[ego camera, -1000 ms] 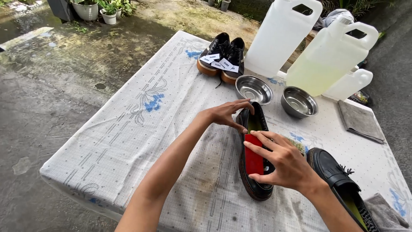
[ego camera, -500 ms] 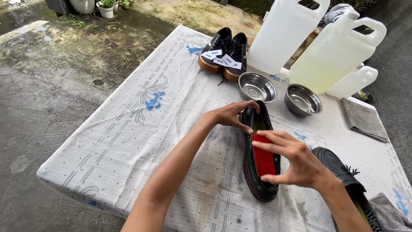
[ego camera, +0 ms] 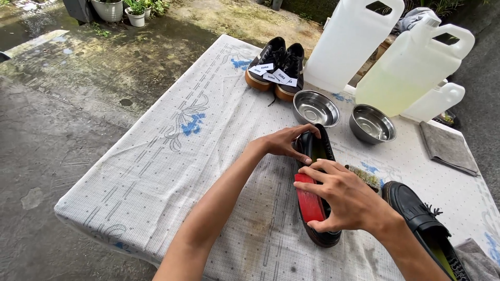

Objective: The person scrubs a black leather loafer with a red brush, then wipes it with a gray cloth. The person lifts and rotates the shoe to show the sole and sides before placing it back on the table.

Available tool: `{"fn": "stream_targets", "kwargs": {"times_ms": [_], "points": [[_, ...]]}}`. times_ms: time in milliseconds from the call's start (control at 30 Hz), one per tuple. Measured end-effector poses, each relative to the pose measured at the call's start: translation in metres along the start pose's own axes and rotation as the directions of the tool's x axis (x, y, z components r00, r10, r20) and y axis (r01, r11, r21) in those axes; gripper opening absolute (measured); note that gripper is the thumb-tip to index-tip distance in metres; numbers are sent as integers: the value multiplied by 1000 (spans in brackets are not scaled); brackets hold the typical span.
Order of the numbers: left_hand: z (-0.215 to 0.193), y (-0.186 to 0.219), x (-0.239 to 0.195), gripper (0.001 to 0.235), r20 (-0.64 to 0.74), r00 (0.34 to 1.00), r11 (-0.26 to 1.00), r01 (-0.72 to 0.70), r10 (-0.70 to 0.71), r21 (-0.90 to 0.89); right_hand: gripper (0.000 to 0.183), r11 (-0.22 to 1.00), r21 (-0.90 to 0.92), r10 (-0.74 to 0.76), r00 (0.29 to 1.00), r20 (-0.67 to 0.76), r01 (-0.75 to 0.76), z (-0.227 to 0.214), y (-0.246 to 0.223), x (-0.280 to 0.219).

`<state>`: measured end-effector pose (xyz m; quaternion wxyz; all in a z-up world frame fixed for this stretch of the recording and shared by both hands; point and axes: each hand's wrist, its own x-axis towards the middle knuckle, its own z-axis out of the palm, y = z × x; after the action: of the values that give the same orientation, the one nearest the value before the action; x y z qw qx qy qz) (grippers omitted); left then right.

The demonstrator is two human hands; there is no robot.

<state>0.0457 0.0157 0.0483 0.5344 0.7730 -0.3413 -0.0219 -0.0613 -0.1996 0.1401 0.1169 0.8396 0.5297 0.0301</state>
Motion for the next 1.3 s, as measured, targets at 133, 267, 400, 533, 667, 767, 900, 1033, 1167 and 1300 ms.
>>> {"fn": "stream_targets", "kwargs": {"times_ms": [133,267,400,533,667,767,900,1033,1167,1300], "points": [[9,-25,10,82,10,999,999,-42,42,26,79,992,-120,49,999,-4,-49,7,13,19],[5,-24,12,81,8,1000,999,-25,25,21,79,997,-71,24,999,37,-21,-3,3,23],[7,-28,12,79,8,999,1000,-31,31,-7,78,986,-161,46,994,102,-29,-3,-1,22],[10,-22,10,78,12,1000,999,-24,25,-38,80,966,-231,99,990,-105,-121,9,13,22],[3,-4,4,78,9,999,998,49,-48,-49,80,997,-72,25,994,105,-17,-9,-1,8],[4,-13,8,73,-4,996,993,91,-92,-80,82,999,-41,26,998,57,-23,-12,9,-4],[6,-6,6,69,-26,993,991,116,-118,-68,85,995,61,79,996,-33,-76,-10,23,-21],[7,-3,8,81,47,985,981,157,-164,114,107,987,110,-104,991,-89,114,13,29,-43],[9,-10,7,66,48,994,991,94,-99,90,109,998,53,-11,969,-247,25,26,48,-53],[12,-16,8,61,42,997,994,61,-65,90,112,966,260,77,966,-246,-11,36,44,-69]]}}
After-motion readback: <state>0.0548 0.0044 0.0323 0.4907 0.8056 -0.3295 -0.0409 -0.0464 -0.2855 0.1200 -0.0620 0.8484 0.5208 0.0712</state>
